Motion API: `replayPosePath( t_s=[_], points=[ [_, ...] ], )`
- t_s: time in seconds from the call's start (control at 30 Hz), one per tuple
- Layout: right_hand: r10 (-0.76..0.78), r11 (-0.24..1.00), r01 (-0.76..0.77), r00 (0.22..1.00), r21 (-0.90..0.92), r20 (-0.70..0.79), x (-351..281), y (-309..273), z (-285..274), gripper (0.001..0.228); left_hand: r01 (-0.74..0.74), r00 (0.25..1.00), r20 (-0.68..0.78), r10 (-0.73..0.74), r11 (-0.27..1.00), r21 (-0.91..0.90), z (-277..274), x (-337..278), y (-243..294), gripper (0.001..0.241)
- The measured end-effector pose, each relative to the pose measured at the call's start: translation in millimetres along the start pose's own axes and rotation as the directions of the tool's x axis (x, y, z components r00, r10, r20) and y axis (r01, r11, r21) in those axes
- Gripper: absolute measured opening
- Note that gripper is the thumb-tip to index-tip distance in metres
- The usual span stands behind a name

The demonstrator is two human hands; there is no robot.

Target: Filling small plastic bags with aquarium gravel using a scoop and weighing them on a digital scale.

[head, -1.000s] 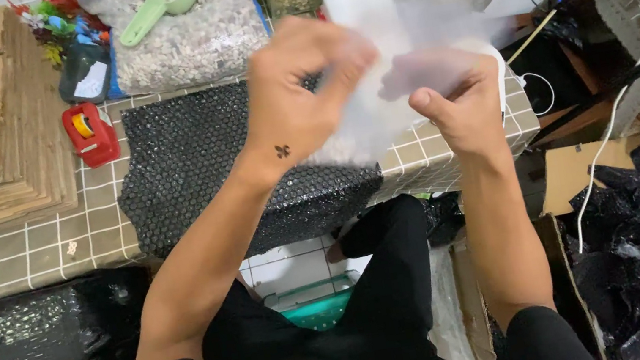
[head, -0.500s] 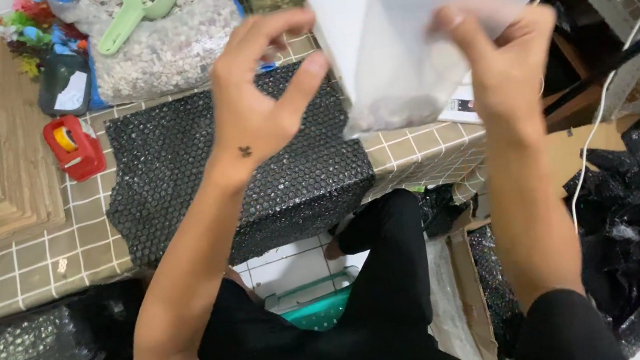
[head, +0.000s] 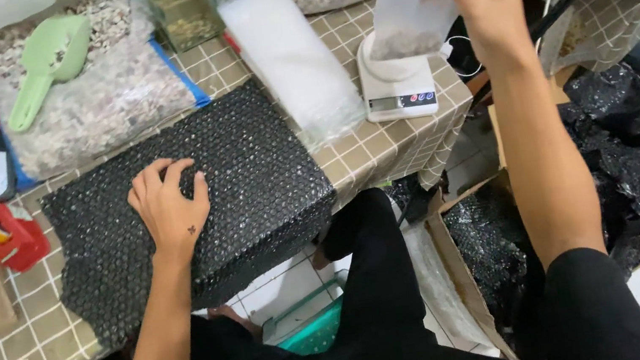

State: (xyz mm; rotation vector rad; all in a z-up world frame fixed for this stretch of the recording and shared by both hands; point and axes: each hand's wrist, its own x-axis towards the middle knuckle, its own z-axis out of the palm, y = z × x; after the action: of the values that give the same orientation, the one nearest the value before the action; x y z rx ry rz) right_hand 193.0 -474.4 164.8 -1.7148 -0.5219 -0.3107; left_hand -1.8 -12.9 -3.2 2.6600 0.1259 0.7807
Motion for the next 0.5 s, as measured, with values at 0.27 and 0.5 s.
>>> replayPosePath(
  t_s=[0.27,0.5],
  points=[
    [0.089,0.993,-0.082,0.992,0.081,-0.084,16,74,-2,0.020,0.014,0.997,0.077,-0.017,0.999,0.039,2,-3,1,0.043],
    [0.144,0.983,-0.129,0.982,0.129,-0.119,20,92,0,0.015,-0.013,1.000,0.013,0.013,1.000,0.029,2,-3,5,0.038]
  ],
)
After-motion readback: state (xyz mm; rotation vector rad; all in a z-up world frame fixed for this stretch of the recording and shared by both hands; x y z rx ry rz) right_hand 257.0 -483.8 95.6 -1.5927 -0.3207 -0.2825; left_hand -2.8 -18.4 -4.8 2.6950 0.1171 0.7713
